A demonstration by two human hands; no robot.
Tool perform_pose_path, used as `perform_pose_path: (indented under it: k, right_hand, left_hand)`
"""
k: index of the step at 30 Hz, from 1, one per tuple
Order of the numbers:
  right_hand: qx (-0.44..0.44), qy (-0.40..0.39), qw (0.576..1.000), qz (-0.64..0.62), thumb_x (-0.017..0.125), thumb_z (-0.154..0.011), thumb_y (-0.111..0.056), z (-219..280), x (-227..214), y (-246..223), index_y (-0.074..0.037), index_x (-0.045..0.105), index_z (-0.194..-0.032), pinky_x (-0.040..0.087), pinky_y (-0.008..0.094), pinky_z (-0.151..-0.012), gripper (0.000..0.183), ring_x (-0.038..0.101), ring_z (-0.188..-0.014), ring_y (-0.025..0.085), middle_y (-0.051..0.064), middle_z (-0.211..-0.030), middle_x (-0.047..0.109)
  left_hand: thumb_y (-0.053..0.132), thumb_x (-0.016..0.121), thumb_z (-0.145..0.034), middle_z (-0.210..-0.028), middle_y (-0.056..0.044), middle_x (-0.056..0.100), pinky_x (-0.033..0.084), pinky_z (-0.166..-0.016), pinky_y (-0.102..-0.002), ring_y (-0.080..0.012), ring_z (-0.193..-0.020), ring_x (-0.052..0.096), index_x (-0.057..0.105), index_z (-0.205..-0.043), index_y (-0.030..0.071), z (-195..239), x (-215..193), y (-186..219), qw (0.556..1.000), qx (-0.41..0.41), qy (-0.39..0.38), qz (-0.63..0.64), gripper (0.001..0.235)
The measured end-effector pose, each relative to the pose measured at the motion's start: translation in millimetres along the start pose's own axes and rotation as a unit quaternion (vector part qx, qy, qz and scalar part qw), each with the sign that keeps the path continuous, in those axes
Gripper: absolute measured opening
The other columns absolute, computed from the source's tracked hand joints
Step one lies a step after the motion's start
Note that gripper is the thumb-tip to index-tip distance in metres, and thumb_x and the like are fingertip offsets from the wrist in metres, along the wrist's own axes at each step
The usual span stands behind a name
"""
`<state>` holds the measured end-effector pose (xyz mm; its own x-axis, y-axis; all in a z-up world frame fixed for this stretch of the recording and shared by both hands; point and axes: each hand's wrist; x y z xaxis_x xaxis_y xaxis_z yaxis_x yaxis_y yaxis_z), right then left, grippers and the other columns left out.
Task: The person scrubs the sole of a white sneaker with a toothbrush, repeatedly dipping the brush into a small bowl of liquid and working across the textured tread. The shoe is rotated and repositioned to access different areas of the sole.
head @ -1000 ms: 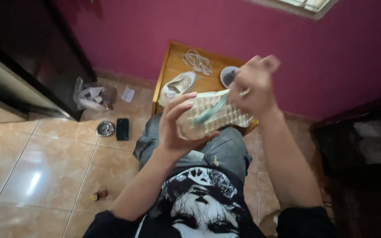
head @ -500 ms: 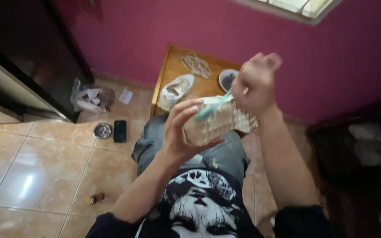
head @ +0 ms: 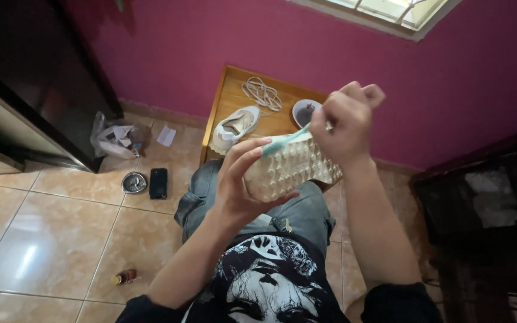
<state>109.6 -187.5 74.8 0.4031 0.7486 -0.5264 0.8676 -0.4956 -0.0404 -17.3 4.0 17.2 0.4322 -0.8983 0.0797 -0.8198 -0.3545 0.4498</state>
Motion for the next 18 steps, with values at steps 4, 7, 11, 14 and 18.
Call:
perform_pose_path:
  k: [4,7,11,14,18]
  right_hand:
    - [-0.02,0.016,0.999,0.034,0.068,-0.079,-0.01,1,6,-3,-0.016,0.045,-0.061,0.028,0.042,-0.082,0.029,0.049,-0.066,0.025,0.001,-0.058,0.048]
    - [-0.027,0.015,0.997,0.065,0.07,-0.078,-0.011,13,-1,9,-0.015,0.047,-0.061,0.028,0.043,-0.083,0.029,0.049,-0.065,0.026,0.003,-0.057,0.048]
    - [0.024,0.019,0.999,0.02,0.069,-0.085,-0.014,7,-9,-18,-0.013,0.047,-0.064,0.03,0.04,-0.081,0.03,0.049,-0.066,0.027,0.003,-0.057,0.045]
    - [0.066,0.032,0.997,0.034,0.071,-0.083,-0.014,29,-10,-4,-0.014,0.048,-0.065,0.03,0.037,-0.081,0.03,0.049,-0.066,0.024,0.001,-0.06,0.046]
    - [0.076,0.056,0.992,0.084,0.069,-0.077,-0.007,58,9,17,-0.016,0.048,-0.064,0.027,0.036,-0.084,0.026,0.051,-0.067,0.022,0.0,-0.062,0.046]
  left_hand:
    - [0.029,0.101,-0.061,-0.122,-0.018,0.071,0.059,-0.092,-0.05,-0.0373,-0.103,0.073,0.055,-0.131,0.005,7,1,-4,1.0,-0.01,0.002,-0.002,0.087]
    - [0.037,0.103,-0.052,-0.122,-0.011,0.072,0.056,-0.099,-0.045,-0.0337,-0.106,0.073,0.059,-0.131,0.009,14,-1,-2,0.995,-0.1,-0.028,-0.016,0.094]
    - [0.036,0.103,-0.055,-0.122,-0.013,0.07,0.055,-0.1,-0.047,-0.0358,-0.108,0.071,0.056,-0.134,0.009,13,0,1,0.994,-0.107,-0.019,-0.032,0.095]
    - [0.037,0.103,-0.054,-0.122,-0.011,0.07,0.054,-0.102,-0.046,-0.0344,-0.109,0.071,0.059,-0.131,0.01,9,-4,5,0.99,-0.134,-0.035,-0.024,0.093]
    - [0.031,0.102,-0.061,-0.127,-0.015,0.069,0.051,-0.108,-0.047,-0.0361,-0.116,0.068,0.047,-0.14,0.008,13,-3,-1,0.999,-0.05,-0.01,-0.012,0.099]
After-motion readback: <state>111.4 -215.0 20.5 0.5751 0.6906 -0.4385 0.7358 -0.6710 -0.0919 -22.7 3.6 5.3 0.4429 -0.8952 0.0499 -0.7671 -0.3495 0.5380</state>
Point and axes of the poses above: each hand's wrist, its own z-axis away from the middle knuckle, its own x-axis out of the palm, y = z × x
